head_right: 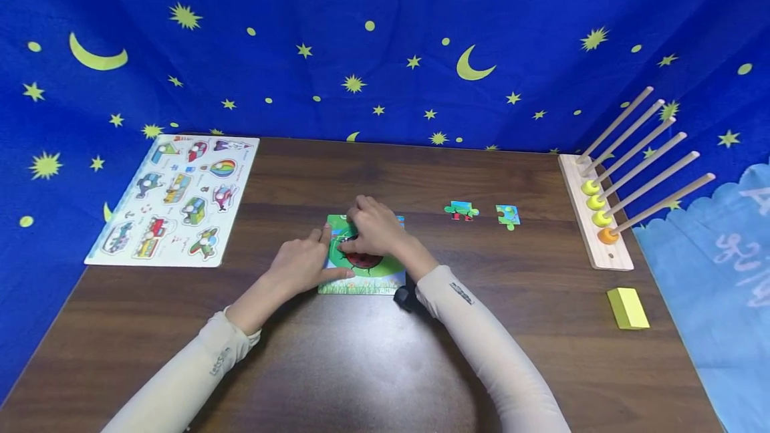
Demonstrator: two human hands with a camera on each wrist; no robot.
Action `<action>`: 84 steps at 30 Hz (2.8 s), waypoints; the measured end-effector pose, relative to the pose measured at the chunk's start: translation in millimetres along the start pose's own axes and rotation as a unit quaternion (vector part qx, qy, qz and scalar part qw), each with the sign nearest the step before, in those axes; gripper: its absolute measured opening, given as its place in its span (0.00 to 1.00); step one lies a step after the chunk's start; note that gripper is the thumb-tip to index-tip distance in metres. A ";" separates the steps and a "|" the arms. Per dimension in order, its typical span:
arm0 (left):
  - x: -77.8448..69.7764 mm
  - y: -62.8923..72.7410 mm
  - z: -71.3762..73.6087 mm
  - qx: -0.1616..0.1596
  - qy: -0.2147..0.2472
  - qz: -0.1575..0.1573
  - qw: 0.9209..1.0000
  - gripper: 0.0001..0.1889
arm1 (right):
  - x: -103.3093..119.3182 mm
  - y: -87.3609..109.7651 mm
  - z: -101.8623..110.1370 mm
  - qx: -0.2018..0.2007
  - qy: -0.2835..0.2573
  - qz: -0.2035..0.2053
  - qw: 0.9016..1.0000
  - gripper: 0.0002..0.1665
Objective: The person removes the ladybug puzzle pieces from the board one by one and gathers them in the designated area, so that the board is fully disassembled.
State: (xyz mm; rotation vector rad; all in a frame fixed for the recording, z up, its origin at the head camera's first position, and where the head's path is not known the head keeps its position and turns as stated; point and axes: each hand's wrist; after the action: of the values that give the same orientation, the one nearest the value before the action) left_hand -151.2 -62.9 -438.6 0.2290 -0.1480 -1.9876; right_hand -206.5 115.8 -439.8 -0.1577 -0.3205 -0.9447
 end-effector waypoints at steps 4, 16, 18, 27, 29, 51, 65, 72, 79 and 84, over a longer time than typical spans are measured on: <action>1.0 0.6 -2.8 -0.001 0.003 0.000 1.000 0.59 | -2.6 1.2 2.9 0.000 -0.002 0.010 1.000 0.32; -0.9 0.4 -6.5 0.000 0.015 0.001 1.000 0.59 | -77.9 34.0 49.9 -0.010 -0.017 -0.045 0.999 0.34; -0.6 1.5 -7.2 -0.003 0.016 0.000 1.000 0.59 | -91.5 39.4 54.4 -0.003 -0.007 -0.059 0.998 0.34; 0.7 3.2 -3.4 -0.002 0.018 0.004 1.000 0.58 | -111.5 43.3 52.9 0.021 -0.007 -0.080 0.997 0.33; 0.3 2.6 -3.1 0.001 0.021 0.005 1.000 0.59 | -112.9 42.8 51.1 0.025 -0.001 -0.078 0.997 0.33; 0.4 1.1 -2.7 -0.003 0.018 0.001 1.000 0.59 | -81.7 52.1 51.8 -0.038 -0.059 -0.057 0.996 0.30; 2.3 -3.7 0.5 0.017 0.021 -0.021 0.999 0.58 | -38.9 76.0 22.8 -0.011 0.021 0.003 1.000 0.34; 3.6 -0.6 6.2 0.018 0.027 -0.020 0.999 0.57 | -34.7 88.4 16.9 -0.008 0.017 0.003 1.000 0.36; -9.6 4.2 5.0 0.026 0.013 -0.071 0.997 0.49 | -32.3 91.1 10.2 -0.018 0.010 0.003 1.000 0.35; -13.0 4.4 2.7 0.027 -0.002 -0.071 0.997 0.49 | -31.8 90.7 8.8 -0.020 0.022 -0.011 1.000 0.38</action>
State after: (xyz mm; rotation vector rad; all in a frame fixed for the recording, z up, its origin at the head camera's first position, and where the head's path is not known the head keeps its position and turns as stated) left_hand -142.7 -52.8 -433.8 0.2767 -0.1930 -2.1279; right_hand -151.6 195.2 -441.6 -0.1705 -0.2642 -0.9758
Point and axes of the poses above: each hand's wrist, its own y-axis away from the middle knuckle, its own z-axis out of the back of the hand, x = y × z, and after that the axes turned 1 degree about -z, right-handed
